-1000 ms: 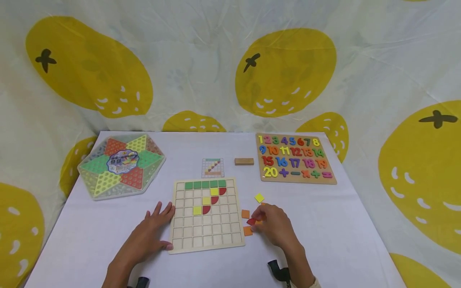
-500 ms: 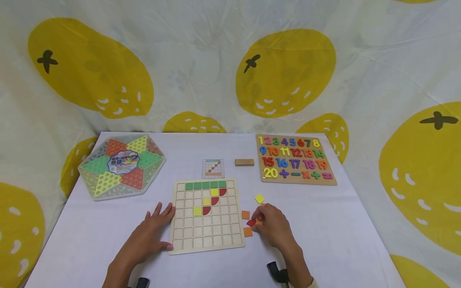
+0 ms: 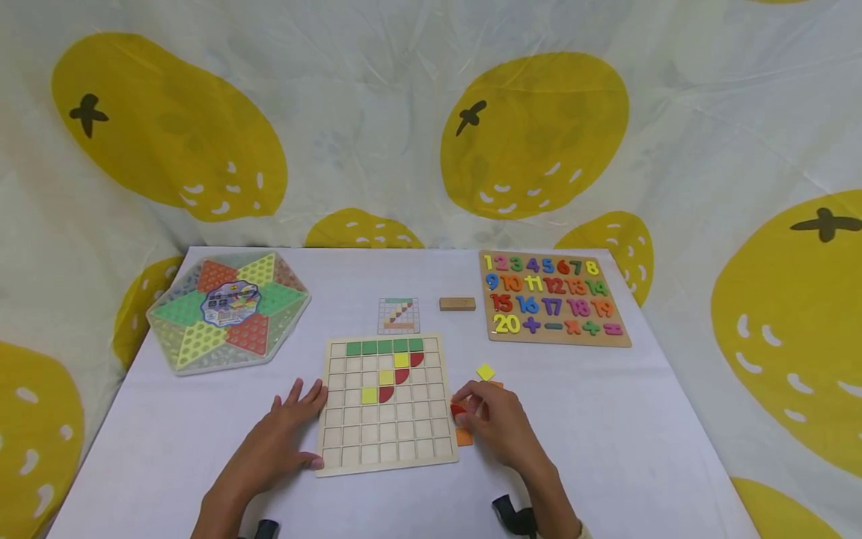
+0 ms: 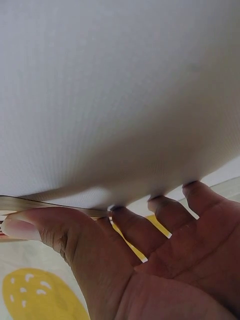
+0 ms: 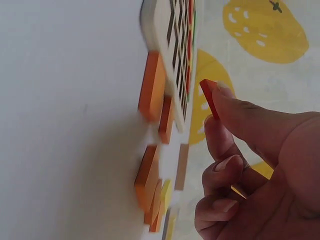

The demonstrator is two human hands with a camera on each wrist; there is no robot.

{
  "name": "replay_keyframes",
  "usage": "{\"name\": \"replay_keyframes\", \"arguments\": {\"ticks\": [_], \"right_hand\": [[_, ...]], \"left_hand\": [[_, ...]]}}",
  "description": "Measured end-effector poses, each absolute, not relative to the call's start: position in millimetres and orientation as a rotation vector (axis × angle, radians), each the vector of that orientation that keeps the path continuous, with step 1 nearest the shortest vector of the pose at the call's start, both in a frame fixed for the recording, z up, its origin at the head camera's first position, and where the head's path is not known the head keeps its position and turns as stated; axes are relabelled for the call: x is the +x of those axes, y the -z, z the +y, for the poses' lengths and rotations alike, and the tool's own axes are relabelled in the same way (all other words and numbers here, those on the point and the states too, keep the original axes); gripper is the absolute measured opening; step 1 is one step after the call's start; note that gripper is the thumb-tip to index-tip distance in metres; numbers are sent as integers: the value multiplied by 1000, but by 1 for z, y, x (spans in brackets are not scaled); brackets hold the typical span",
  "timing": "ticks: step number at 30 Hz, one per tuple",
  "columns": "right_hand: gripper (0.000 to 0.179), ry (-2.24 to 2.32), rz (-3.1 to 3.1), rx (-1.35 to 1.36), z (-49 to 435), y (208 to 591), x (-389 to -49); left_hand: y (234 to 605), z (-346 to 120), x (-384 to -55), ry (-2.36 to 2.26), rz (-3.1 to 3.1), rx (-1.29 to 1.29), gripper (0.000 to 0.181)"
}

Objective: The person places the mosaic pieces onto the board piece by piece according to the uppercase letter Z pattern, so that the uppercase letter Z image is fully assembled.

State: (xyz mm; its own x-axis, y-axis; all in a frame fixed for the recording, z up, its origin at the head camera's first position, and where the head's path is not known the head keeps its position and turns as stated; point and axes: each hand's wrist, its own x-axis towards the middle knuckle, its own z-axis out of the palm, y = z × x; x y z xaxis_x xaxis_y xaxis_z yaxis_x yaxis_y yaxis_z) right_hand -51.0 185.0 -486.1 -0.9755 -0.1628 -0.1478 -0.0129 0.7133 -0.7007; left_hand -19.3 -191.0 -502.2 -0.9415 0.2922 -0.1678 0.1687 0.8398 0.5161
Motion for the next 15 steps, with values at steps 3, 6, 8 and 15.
{"name": "replay_keyframes", "arguments": {"ticks": [3, 6, 8, 15], "right_hand": [[17, 1136, 2689, -183, 175, 484, -50], [16, 1134, 2667, -216, 162, 482, -49], [18, 1133, 2654, -257, 153, 481, -49], [19, 1134, 2634, -386, 121, 481, -50]], "left_hand": [[502, -191, -19, -751, 2781, 353, 115], [502, -191, -19, -752, 2788, 359, 114], [503, -191, -19, -751, 2790, 361, 114], [503, -191, -20, -760, 2776, 357, 115]]}}
